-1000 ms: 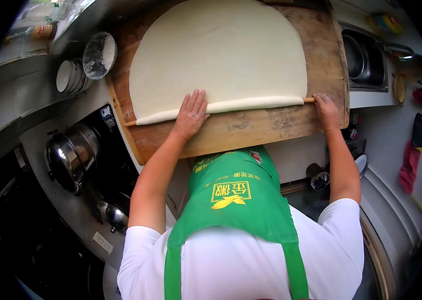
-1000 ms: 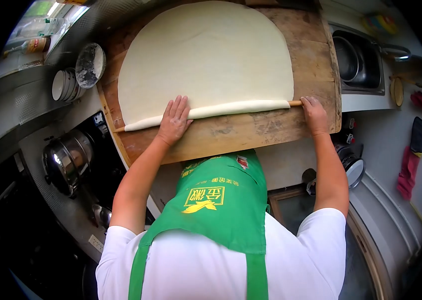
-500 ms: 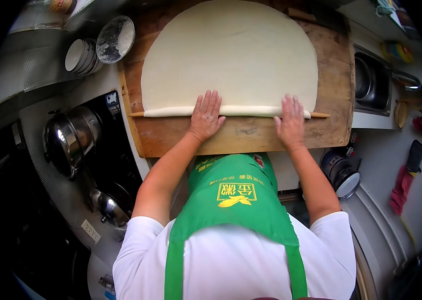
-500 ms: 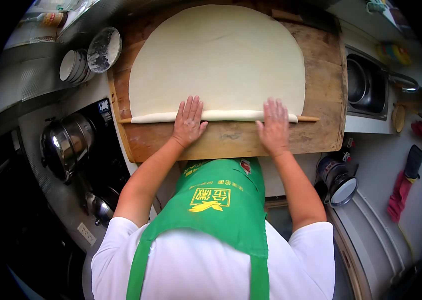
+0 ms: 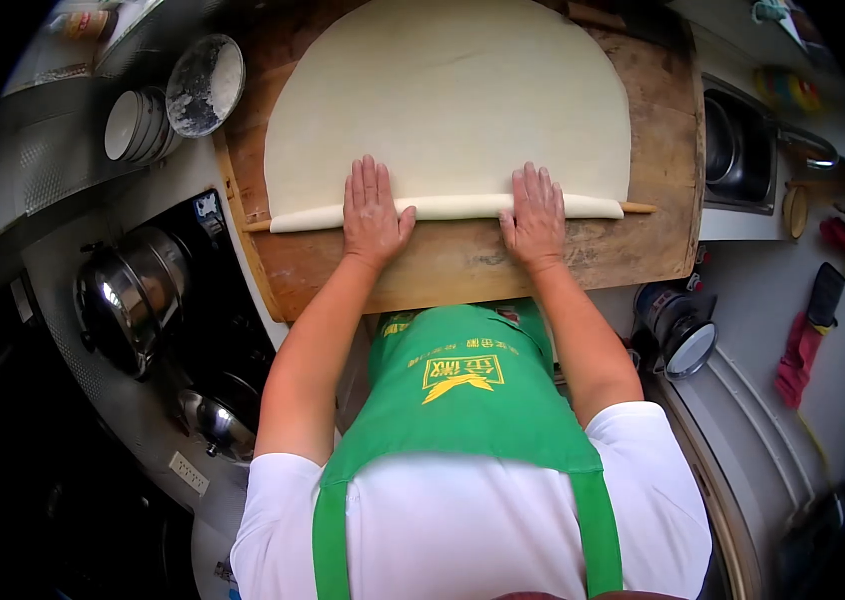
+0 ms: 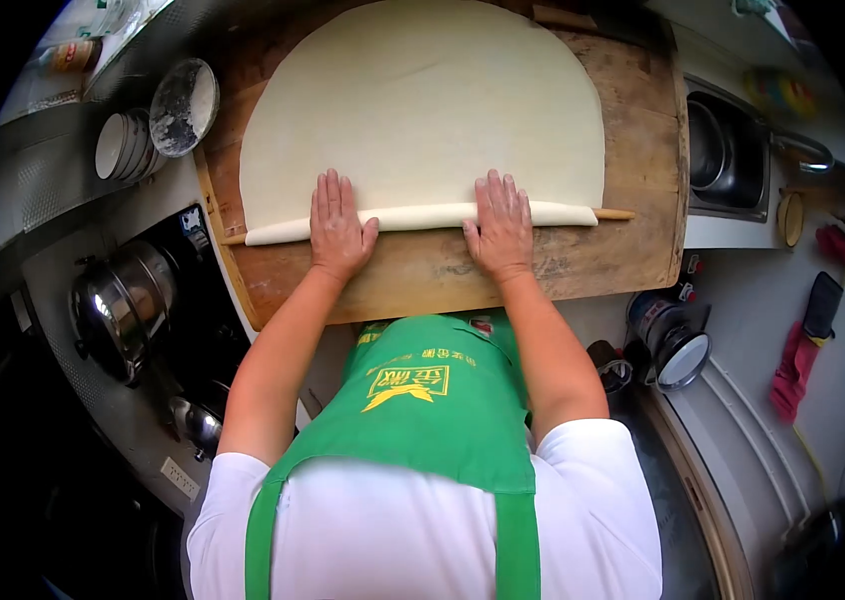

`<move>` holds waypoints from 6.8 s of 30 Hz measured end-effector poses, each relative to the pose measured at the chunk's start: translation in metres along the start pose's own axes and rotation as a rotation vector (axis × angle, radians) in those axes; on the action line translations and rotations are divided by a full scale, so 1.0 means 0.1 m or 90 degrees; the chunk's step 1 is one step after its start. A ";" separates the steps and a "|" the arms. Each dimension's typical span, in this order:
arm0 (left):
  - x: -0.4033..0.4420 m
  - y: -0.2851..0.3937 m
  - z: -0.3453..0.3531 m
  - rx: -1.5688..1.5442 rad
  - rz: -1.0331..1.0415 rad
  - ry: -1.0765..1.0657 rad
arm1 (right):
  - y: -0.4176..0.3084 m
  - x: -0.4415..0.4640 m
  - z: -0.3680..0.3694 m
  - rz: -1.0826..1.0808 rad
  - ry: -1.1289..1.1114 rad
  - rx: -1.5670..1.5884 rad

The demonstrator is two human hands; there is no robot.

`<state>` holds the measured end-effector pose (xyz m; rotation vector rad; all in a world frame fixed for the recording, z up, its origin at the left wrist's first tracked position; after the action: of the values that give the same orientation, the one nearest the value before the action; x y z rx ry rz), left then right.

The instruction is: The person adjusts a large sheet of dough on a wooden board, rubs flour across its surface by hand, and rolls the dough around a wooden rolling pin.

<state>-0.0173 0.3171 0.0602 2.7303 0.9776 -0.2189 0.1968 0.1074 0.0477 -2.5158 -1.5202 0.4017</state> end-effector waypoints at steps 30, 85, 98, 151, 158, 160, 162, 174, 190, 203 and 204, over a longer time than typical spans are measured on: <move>0.31 -1.09 -0.52 0.020 -0.005 0.180 | 0.84 0.64 -0.59 0.173 0.199 0.064; -0.12 -0.08 -0.07 0.014 0.027 0.030 | 0.29 0.12 -0.23 0.076 0.050 -0.053; -0.08 -0.83 -0.18 -0.027 -0.057 0.071 | 0.96 0.28 -0.42 0.191 0.115 -0.037; -0.51 0.69 0.26 -0.002 0.050 -0.003 | -0.64 -0.25 0.07 0.008 0.006 0.008; 0.33 0.32 -0.15 -0.032 0.042 0.133 | -0.24 0.57 -0.11 0.060 0.057 -0.016; 0.12 0.08 -0.09 -0.054 -0.008 0.094 | -0.10 0.39 -0.18 0.115 0.120 0.016; -0.33 0.08 0.01 -0.029 -0.018 0.022 | 0.02 -0.07 -0.10 0.170 0.036 -0.017; -0.84 -0.42 0.10 0.016 0.036 0.011 | 0.51 -0.41 -0.24 0.117 0.055 -0.037; -0.64 -0.79 0.01 -0.042 -0.218 0.068 | 1.44 -0.35 -0.38 0.163 0.122 -0.036; -0.13 -0.80 -0.22 -0.039 -0.074 0.093 | 0.95 0.23 -0.48 0.043 0.085 -0.061; -0.26 -0.86 -0.24 -0.039 -0.084 0.086 | 1.00 0.35 -0.53 0.074 0.118 -0.071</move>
<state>-0.0909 0.3726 0.0742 2.6568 1.1820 -0.0260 0.3132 0.0917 0.0647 -2.6484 -1.3682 0.0964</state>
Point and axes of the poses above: each hand's wrist, its own x-axis towards the middle knuckle, its own z-axis out of the palm, y = z × x, the point moved 2 cm from there along x, towards the middle knuckle, and after that the axes turned 5 degrees about -y, right-handed, at the moved point
